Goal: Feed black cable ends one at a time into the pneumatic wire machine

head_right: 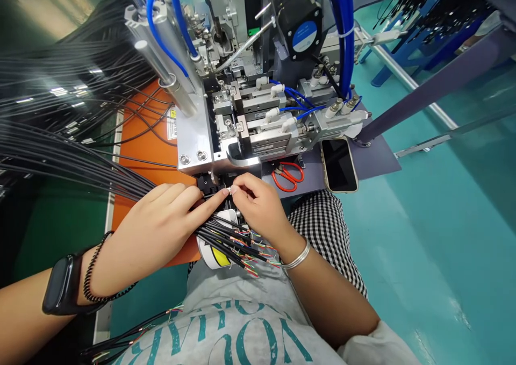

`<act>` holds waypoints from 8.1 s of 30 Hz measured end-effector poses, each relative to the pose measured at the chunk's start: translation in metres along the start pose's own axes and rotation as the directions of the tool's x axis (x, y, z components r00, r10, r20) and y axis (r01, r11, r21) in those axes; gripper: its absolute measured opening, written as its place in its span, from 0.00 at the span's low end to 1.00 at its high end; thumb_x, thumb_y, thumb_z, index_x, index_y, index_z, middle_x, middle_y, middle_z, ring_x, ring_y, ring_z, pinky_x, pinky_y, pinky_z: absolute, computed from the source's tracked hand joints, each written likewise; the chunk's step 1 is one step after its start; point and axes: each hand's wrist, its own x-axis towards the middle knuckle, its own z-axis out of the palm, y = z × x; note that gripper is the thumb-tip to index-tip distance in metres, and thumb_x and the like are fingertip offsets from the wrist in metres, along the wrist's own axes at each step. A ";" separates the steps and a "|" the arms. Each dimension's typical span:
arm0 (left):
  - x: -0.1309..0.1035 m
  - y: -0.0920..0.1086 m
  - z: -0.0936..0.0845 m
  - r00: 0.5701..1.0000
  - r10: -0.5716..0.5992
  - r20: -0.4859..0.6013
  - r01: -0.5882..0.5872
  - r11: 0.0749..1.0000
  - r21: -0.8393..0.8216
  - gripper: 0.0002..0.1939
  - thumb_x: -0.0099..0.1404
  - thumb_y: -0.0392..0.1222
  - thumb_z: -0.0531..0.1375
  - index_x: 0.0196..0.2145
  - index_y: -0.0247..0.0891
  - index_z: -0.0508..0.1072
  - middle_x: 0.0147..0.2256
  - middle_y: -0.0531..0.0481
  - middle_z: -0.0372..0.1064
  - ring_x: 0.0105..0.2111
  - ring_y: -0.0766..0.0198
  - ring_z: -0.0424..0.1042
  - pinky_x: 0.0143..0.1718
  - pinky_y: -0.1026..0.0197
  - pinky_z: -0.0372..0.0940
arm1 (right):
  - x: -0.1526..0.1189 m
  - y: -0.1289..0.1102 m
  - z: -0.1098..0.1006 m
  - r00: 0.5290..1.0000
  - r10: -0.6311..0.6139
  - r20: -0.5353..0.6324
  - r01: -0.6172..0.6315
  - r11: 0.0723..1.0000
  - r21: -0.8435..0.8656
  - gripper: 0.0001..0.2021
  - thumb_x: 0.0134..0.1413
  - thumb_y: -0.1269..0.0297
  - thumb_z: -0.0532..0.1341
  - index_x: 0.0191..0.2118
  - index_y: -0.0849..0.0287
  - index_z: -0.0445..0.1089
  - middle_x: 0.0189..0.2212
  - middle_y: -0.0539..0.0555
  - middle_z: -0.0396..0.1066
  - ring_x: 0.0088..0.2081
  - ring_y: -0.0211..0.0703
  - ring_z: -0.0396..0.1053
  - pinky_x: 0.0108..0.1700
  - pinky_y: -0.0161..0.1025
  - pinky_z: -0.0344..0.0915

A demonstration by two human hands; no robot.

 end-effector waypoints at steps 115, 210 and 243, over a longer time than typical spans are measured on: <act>-0.005 0.002 -0.005 0.933 -0.108 -0.342 0.060 0.987 -0.147 0.11 0.57 0.29 0.53 0.37 0.34 0.70 0.42 0.43 0.71 0.44 0.53 0.70 0.45 0.49 0.68 | 0.001 -0.017 -0.005 0.905 -0.424 -0.025 0.423 0.905 -0.042 0.07 0.54 0.70 0.62 0.37 0.53 0.75 0.29 0.52 0.75 0.33 0.42 0.69 0.35 0.40 0.67; 0.001 -0.005 0.017 0.980 -0.090 -0.176 0.063 0.986 -0.153 0.21 0.67 0.35 0.51 0.56 0.46 0.63 0.35 0.47 0.63 0.33 0.61 0.61 0.33 0.59 0.58 | -0.002 -0.016 -0.011 0.975 0.182 0.126 -0.204 0.960 0.190 0.06 0.52 0.65 0.57 0.27 0.59 0.67 0.24 0.47 0.65 0.27 0.36 0.63 0.29 0.33 0.60; 0.002 -0.005 0.019 0.965 -0.017 -0.263 0.008 0.999 -0.035 0.13 0.66 0.34 0.50 0.47 0.35 0.68 0.34 0.46 0.64 0.33 0.60 0.62 0.33 0.57 0.59 | 0.004 -0.002 -0.001 0.989 0.140 0.052 -0.149 0.934 0.324 0.08 0.51 0.64 0.59 0.38 0.55 0.73 0.38 0.51 0.74 0.40 0.40 0.70 0.43 0.37 0.66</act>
